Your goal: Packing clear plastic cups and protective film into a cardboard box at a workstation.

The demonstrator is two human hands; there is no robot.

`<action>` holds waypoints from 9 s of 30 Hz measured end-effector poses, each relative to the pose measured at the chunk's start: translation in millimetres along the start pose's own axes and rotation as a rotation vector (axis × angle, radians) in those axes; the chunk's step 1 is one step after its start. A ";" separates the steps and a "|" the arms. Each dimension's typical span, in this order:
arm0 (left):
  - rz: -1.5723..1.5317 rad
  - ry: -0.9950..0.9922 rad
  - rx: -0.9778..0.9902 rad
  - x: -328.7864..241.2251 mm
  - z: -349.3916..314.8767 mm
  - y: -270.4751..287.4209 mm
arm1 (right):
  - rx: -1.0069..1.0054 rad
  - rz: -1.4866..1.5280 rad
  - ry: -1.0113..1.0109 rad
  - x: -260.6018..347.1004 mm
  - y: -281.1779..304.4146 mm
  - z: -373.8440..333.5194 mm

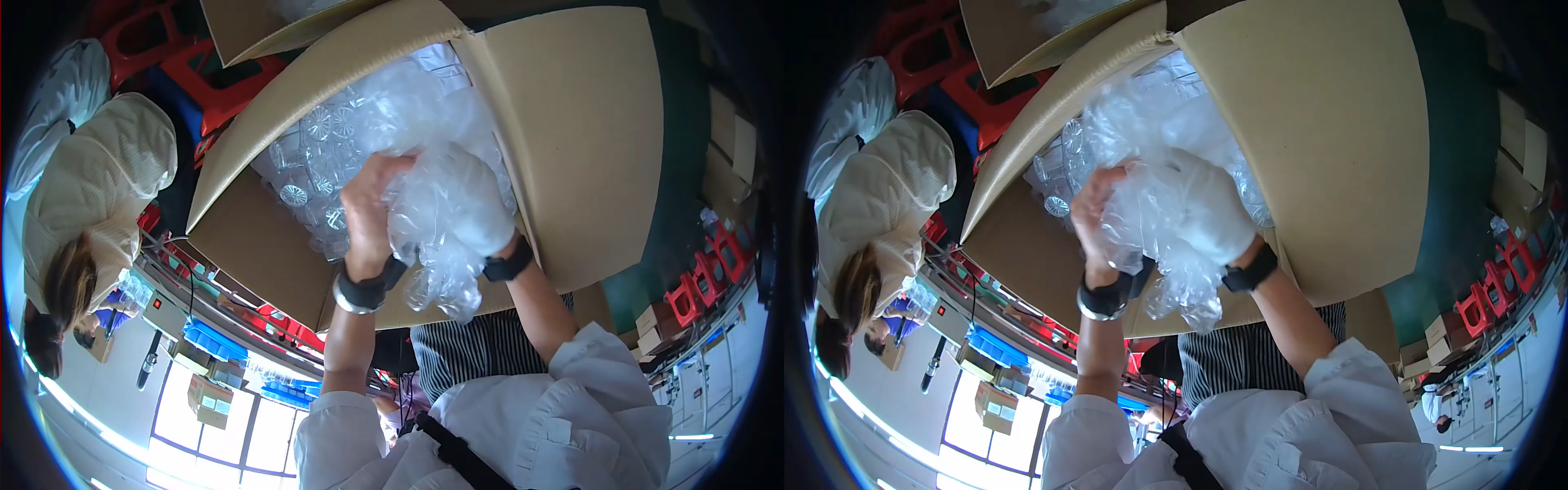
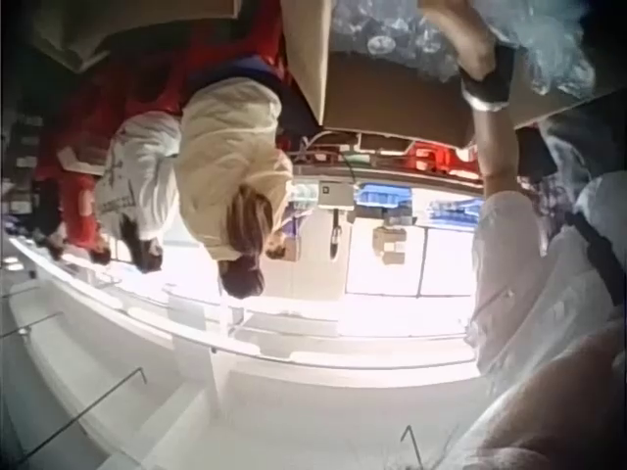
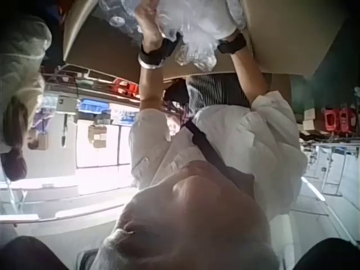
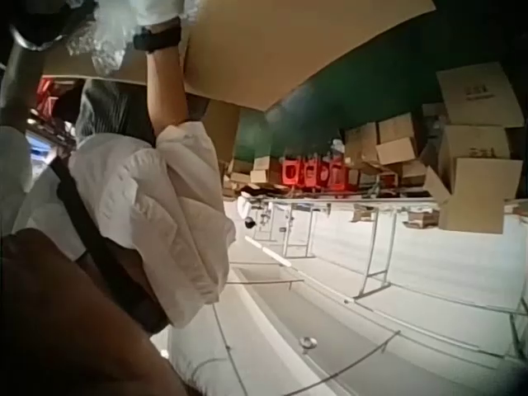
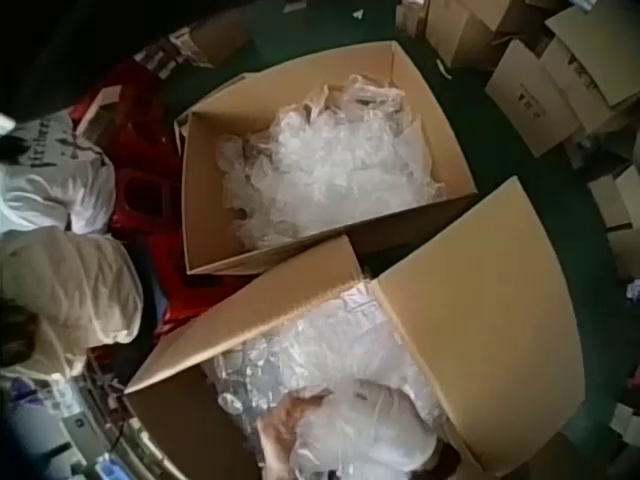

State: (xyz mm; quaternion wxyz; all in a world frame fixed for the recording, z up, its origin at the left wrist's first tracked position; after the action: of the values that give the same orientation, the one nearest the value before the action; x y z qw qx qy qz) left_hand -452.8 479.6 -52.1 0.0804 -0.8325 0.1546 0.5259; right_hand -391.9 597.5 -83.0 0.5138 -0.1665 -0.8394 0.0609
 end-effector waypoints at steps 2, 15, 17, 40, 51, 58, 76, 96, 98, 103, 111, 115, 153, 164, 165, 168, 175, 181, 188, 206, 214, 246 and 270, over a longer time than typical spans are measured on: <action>0.318 -0.156 0.062 -28.0 -5.0 -1.3 | 0.129 -0.206 0.047 -9.0 -1.8 -3.4; 0.674 -0.206 0.277 81.5 9.3 -82.1 | 0.531 -0.632 -0.002 -41.9 -18.0 -121.2; 0.799 -0.207 0.270 107.7 18.8 -89.4 | 0.497 -0.611 -0.022 -55.6 -9.3 -133.5; 0.552 -0.149 0.307 121.5 26.1 -75.1 | 0.513 -0.681 -0.106 -52.2 -0.2 -130.1; 0.348 -0.011 0.033 83.6 7.3 -52.0 | 0.511 -0.635 -0.108 -51.8 0.2 -132.3; 0.492 -0.244 0.028 24.0 -10.2 -25.0 | 0.229 -0.592 0.025 -23.7 15.5 -115.4; 0.473 -0.174 0.381 64.4 -27.5 -69.4 | 0.705 -0.765 -0.060 -53.3 -42.3 -138.7; 0.991 -0.136 0.347 147.9 -58.0 -63.1 | 0.637 -0.542 -0.030 -61.5 -27.8 -151.5; 1.000 -0.085 0.266 153.6 -61.5 -63.9 | 0.501 -0.440 0.103 -47.8 -25.6 -147.2; 1.060 -0.064 0.296 160.7 -59.3 -70.3 | 0.516 -0.325 0.010 -56.2 -24.8 -149.9; 0.414 0.244 0.193 152.5 -56.0 -56.6 | 0.650 -0.509 -0.096 -69.1 -22.4 -150.3; 0.349 0.206 0.129 117.6 -44.7 -52.7 | 0.690 -0.648 -0.133 -90.8 -11.8 -162.0; 0.561 -0.117 0.269 107.1 -31.1 -91.6 | 0.207 -0.818 0.307 -5.6 20.3 -136.3; 0.225 0.047 0.572 43.8 -60.9 -67.5 | 0.232 -0.779 -0.020 -38.4 23.6 -116.8; 0.223 0.047 0.574 45.8 -62.6 -62.6 | 0.204 -0.770 0.075 -35.6 23.3 -122.2; 0.215 0.160 0.370 62.8 -60.8 -28.0 | 0.282 -0.995 0.068 -8.9 15.3 -128.9; 0.410 0.157 0.165 85.3 -47.4 -18.0 | 0.525 -0.965 0.006 -27.9 2.2 -158.8; 0.608 -0.041 0.428 131.6 -53.5 -68.0 | 0.833 -0.989 -0.078 -37.6 -22.6 -186.7; 0.931 -0.066 0.555 162.5 -81.3 -99.1 | 0.681 -0.850 0.052 -20.9 -9.9 -170.2; 0.533 -0.041 0.279 103.7 -68.4 -66.5 | 0.641 -0.888 -0.157 -39.1 12.7 -163.3; 0.221 0.081 0.426 42.7 -100.0 -75.3 | 0.225 -0.694 -0.329 -24.5 24.0 -130.2; 0.529 0.311 0.048 173.2 -104.0 -7.7 | 0.865 -1.029 -0.174 -45.6 -7.4 -156.0; -0.069 -0.121 0.052 -43.5 -89.3 21.4 | 1.225 -0.974 0.530 40.7 -29.5 -89.3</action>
State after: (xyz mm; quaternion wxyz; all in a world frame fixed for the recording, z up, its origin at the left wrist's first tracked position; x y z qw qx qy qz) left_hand -401.5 440.5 26.4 0.1291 -0.8018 0.1340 0.5678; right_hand -336.4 577.7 0.8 0.6632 0.5167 -0.4867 0.2372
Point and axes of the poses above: each hand's wrist, its own z-axis towards the middle knuckle, its own y-axis out of the back of the hand, x = y × z, the point moved 7 cm from there along z, towards the middle knuckle, and after that the axes turned 1 degree about z, right-handed, at the moved point
